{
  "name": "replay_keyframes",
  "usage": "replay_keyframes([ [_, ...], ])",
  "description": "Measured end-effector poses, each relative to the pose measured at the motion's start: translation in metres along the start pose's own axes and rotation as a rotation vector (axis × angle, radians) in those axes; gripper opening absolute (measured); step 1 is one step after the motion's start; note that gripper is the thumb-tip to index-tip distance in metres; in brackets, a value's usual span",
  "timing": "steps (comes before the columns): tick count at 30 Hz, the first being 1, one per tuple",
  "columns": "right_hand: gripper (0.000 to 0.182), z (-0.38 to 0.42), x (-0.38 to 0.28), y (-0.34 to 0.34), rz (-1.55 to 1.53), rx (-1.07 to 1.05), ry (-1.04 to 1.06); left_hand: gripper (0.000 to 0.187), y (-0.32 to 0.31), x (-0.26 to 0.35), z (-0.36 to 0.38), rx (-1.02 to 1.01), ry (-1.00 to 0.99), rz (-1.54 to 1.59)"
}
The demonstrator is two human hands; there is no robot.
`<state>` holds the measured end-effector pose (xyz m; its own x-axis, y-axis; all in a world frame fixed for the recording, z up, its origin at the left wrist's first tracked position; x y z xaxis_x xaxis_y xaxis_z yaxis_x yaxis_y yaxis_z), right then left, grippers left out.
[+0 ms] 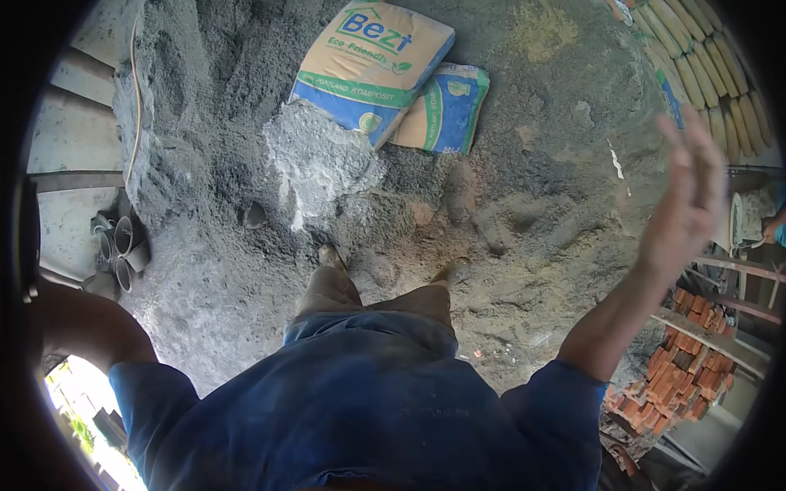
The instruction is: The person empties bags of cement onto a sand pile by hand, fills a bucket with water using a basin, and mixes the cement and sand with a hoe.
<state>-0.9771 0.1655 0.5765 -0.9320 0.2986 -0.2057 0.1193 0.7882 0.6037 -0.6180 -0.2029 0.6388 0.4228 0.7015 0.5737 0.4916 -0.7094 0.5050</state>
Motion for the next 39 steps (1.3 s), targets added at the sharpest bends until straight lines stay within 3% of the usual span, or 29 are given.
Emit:
replay_keyframes([
  [1, 0.033, -0.028, -0.020, 0.013, -0.316, 0.140, 0.129, 0.046, 0.017, 0.009, -0.005, -0.056, -0.099, 0.006],
  [2, 0.046, -0.067, -0.056, 0.026, -0.521, 0.081, 0.305, 0.046, 0.024, 0.018, -0.008, -0.116, -0.180, 0.018],
  [3, 0.046, -0.093, -0.090, 0.038, -0.646, 0.035, 0.467, 0.047, 0.030, 0.024, -0.011, -0.163, -0.239, 0.029],
  [6, 0.046, -0.133, -0.180, 0.050, -0.751, -0.233, 0.897, 0.048, 0.037, 0.029, -0.015, -0.234, -0.336, 0.074],
  [9, 0.046, -0.136, -0.228, 0.037, -0.780, -0.443, 1.075, 0.050, 0.033, 0.021, -0.019, -0.273, -0.378, 0.116],
  [27, 0.046, -0.144, -0.208, -0.030, -0.670, -0.554, 1.063, 0.059, 0.002, -0.068, -0.092, -0.367, -0.474, 0.223],
  [39, 0.046, -0.210, -0.289, -0.104, -0.697, -0.501, 1.022, 0.066, 0.128, -0.124, -0.089, -0.397, -0.444, 0.285],
])
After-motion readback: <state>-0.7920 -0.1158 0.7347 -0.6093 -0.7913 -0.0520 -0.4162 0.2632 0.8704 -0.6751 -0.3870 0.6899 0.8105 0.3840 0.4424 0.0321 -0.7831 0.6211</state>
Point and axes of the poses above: each hand's wrist, its own z-axis away from the middle knuckle, its own y-axis out of the back of the hand, x = y × z, the point moved 2 cm from there along -z, towards the middle knuckle, and after that the axes turned 13 degrees about y, right-handed, at the moved point
